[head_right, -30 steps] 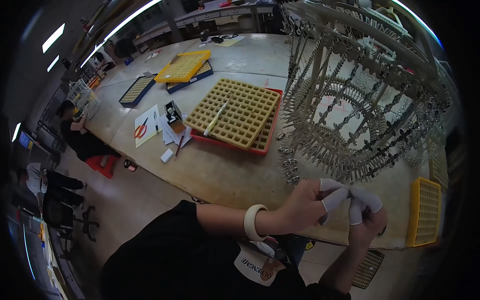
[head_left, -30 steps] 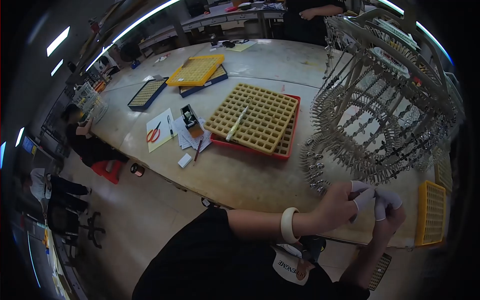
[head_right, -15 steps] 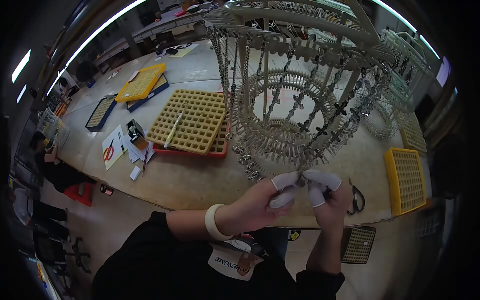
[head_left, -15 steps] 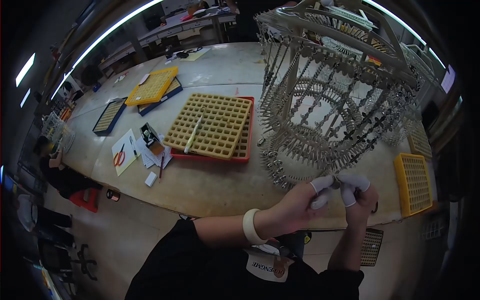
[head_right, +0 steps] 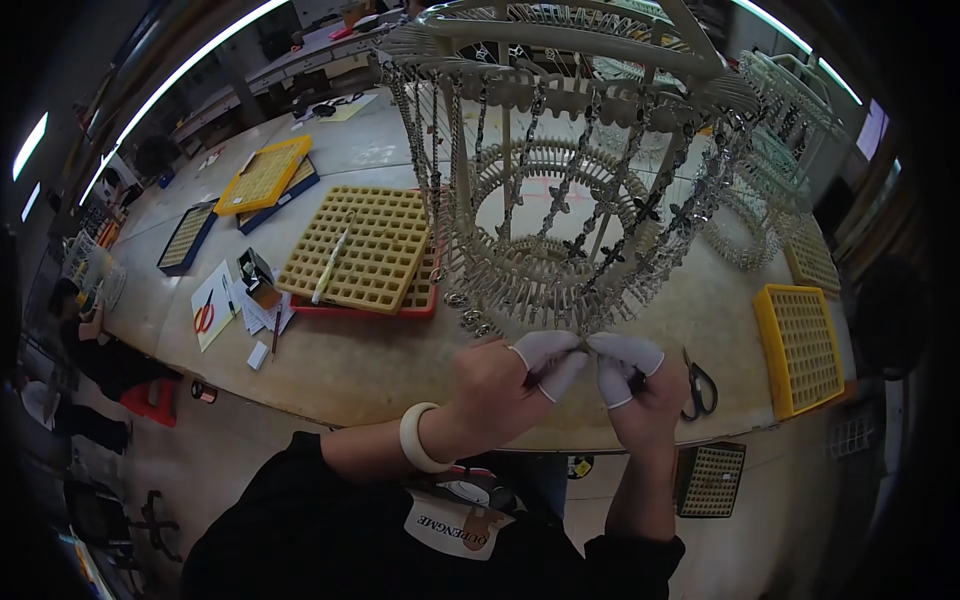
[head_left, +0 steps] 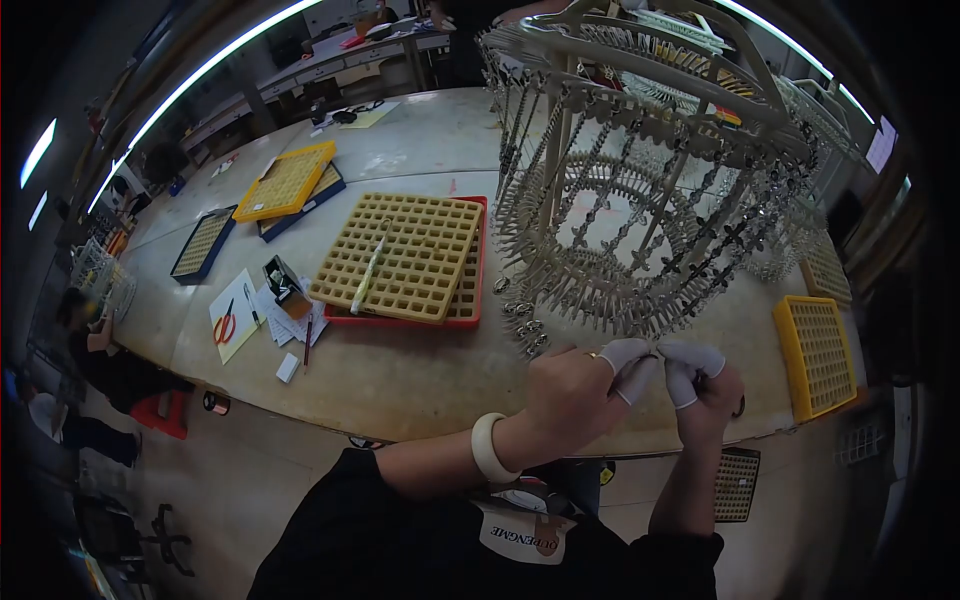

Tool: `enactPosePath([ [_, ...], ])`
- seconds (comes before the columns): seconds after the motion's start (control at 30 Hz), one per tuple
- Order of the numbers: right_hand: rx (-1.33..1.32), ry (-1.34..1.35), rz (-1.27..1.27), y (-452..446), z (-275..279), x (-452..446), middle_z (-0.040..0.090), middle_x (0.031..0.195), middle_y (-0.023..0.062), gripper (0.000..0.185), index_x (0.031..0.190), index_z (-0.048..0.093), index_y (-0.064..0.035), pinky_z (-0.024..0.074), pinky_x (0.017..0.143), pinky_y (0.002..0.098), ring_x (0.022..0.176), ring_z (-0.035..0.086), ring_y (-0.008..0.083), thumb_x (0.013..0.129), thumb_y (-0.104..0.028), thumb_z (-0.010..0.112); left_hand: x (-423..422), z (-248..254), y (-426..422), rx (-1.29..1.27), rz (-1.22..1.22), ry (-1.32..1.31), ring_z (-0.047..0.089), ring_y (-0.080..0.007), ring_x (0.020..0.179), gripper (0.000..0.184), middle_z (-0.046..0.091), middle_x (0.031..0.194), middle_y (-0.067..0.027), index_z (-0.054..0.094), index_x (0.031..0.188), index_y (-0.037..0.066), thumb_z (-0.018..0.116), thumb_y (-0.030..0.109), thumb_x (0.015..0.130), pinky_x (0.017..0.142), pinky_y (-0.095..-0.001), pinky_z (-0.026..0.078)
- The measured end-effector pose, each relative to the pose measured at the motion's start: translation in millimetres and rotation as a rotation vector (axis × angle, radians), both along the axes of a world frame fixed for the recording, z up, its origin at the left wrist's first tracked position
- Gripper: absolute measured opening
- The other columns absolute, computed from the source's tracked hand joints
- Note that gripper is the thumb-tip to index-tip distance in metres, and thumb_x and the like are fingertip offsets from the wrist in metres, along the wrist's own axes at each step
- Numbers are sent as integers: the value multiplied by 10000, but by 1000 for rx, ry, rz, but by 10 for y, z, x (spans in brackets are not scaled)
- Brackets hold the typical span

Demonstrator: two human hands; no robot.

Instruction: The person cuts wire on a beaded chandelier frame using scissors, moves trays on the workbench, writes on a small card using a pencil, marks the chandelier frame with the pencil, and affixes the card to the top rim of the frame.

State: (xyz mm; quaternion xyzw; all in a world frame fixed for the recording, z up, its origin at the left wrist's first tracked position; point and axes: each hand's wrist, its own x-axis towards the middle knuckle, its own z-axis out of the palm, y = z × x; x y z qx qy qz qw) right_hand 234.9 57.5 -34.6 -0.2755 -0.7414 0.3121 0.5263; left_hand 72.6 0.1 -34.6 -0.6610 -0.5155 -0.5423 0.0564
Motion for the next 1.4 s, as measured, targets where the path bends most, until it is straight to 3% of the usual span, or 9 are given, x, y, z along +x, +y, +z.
enactPosePath([
  [0.3,-20,4,26,-2,27,-9,612,733,-20,217,957,707,-23,364,558,178,615,462,26,787,68,605,57,33,-2,-97,-55,-78,549,-123,429,161,604,566,-20,681,936,28,709,132,815,424,-252,416],
  [0.47,2,-10,10,24,-18,17,651,748,-1,210,942,708,-24,378,557,184,606,477,34,783,62,601,132,83,-81,-654,-531,-1126,503,-52,454,192,570,606,6,656,975,6,607,185,928,392,-216,363],
  [0.6,-5,-3,9,21,-17,12,662,759,6,213,942,708,-22,393,571,184,621,501,36,779,60,599,120,-40,-42,-748,-665,-1420,441,-49,423,195,524,567,24,656,975,40,584,218,943,384,-211,307],
  [0.77,-3,5,11,17,-3,17,661,765,15,219,956,706,-14,401,579,182,631,518,36,783,60,595,51,-125,-8,-818,-1235,-1843,363,-48,401,231,466,542,46,666,950,77,537,267,969,391,-214,233],
  [0.9,1,-15,-28,-16,9,7,654,761,11,215,956,707,-13,399,580,181,629,508,35,786,59,596,27,77,-82,-933,-768,-1390,407,-66,402,163,504,557,45,667,940,73,573,206,950,389,-217,275],
  [1.0,-24,-3,-20,-26,16,2,648,751,6,218,957,708,-19,392,575,179,624,495,29,784,59,601,63,25,-101,-556,-433,-918,470,-69,424,97,534,555,20,665,942,62,666,137,879,401,-224,341],
  [1.07,9,-40,-25,-30,31,3,651,762,7,222,957,710,-26,383,568,174,623,493,24,782,61,605,-6,15,-58,-90,-80,-208,501,-60,449,179,542,547,-9,666,949,45,747,88,795,420,-226,383],
  [1.33,19,-46,-25,-89,134,-50,526,626,-34,230,965,701,-36,337,507,192,553,430,31,775,61,614,34,-55,0,-87,-152,-236,477,-28,460,140,526,543,11,666,954,27,702,41,819,420,-206,362],
  [1.4,17,-111,-34,-111,174,-50,543,678,-64,205,941,708,-35,328,517,185,580,416,9,788,66,615,66,1,-32,-349,-217,-606,515,-43,462,114,560,546,11,675,926,29,697,97,837,436,-215,401],
])
